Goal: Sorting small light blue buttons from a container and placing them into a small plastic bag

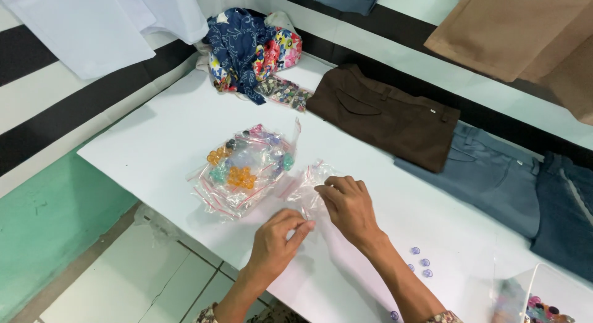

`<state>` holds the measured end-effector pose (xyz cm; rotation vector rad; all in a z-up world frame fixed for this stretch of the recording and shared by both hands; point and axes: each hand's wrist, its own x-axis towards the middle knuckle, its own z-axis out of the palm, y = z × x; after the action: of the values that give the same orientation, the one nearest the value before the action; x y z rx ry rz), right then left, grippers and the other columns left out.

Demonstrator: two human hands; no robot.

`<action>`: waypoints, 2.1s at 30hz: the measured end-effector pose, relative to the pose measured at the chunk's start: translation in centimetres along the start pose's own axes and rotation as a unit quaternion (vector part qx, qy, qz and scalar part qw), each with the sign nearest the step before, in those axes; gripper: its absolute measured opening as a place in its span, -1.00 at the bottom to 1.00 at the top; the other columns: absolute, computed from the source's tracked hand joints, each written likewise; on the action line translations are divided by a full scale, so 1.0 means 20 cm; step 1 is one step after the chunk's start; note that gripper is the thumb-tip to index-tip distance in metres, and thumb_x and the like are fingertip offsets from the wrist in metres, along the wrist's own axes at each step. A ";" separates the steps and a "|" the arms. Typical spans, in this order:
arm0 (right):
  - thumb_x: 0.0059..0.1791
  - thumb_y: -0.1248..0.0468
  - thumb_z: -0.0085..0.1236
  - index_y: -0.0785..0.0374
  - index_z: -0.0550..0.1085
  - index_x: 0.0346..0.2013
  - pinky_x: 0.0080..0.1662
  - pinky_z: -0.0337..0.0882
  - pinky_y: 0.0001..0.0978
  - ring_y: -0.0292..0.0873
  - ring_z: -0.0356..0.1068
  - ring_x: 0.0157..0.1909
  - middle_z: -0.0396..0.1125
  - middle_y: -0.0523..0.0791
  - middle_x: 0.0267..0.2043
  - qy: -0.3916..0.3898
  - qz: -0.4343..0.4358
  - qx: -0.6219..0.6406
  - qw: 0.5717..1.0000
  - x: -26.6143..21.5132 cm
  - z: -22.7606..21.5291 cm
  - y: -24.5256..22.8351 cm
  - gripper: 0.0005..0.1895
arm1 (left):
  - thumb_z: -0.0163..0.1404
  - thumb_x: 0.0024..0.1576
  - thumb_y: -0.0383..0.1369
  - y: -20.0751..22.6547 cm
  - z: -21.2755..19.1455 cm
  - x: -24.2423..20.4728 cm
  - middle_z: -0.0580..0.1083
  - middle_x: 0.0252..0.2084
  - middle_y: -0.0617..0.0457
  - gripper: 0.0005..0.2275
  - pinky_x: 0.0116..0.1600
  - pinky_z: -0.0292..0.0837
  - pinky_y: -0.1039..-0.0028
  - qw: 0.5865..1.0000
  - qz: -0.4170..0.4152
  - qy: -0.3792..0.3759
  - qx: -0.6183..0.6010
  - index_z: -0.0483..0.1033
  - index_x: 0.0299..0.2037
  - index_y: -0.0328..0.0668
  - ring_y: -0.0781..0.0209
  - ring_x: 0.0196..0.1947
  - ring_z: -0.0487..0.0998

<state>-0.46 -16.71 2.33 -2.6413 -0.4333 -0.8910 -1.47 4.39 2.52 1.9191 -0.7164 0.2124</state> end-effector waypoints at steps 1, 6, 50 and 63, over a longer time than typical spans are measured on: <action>0.01 0.35 0.21 0.04 0.59 -0.13 -0.23 0.22 -0.22 -0.09 0.34 -0.22 0.40 -0.20 -0.16 0.002 0.002 -0.002 1.000 0.00 -0.07 -0.02 -0.82 | 0.04 0.23 -0.17 0.07 -0.02 0.03 0.51 -0.36 0.20 -0.74 -0.28 0.42 0.43 1.000 0.002 -0.002 -0.001 0.56 -0.40 -0.15 0.28 -0.32 0.55; 0.03 0.42 0.21 0.11 0.56 -0.09 -0.20 0.19 -0.29 -0.15 0.34 -0.23 0.43 -0.19 -0.18 0.079 -0.024 -0.055 0.995 -0.07 -0.43 -0.13 -0.80 | -0.25 0.12 0.12 0.21 0.05 0.16 0.63 -0.12 0.06 -0.34 -0.21 0.34 0.54 0.882 -0.291 -0.193 -0.317 0.46 0.30 -0.12 0.32 -0.22 0.59; 0.02 0.04 0.17 0.09 0.55 -0.14 0.01 0.34 -0.29 -0.09 0.36 -0.04 0.43 -0.16 -0.10 0.116 0.173 -0.118 0.971 -0.68 -0.68 0.03 -0.75 | -0.02 0.30 -0.29 0.33 0.94 0.28 0.50 -0.40 0.22 -0.81 -0.17 0.35 0.42 0.937 0.349 0.003 -0.021 0.47 -0.38 -0.07 0.27 -0.45 0.50; -0.02 0.41 0.11 0.12 0.47 -0.24 0.06 0.26 -0.23 -0.08 0.44 0.02 0.51 -0.27 -0.21 0.102 0.185 -0.070 0.975 -0.70 -0.71 0.03 -0.87 | 0.20 -0.04 -0.17 0.23 0.95 0.33 0.50 0.10 0.14 -0.41 0.34 0.17 0.20 0.903 0.176 -0.352 -0.172 0.40 0.25 -0.02 0.10 0.22 0.45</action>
<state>-18.34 -25.28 4.28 -2.5900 0.1760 -1.0808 -1.83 -16.02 0.38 1.4912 -1.4778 -0.3950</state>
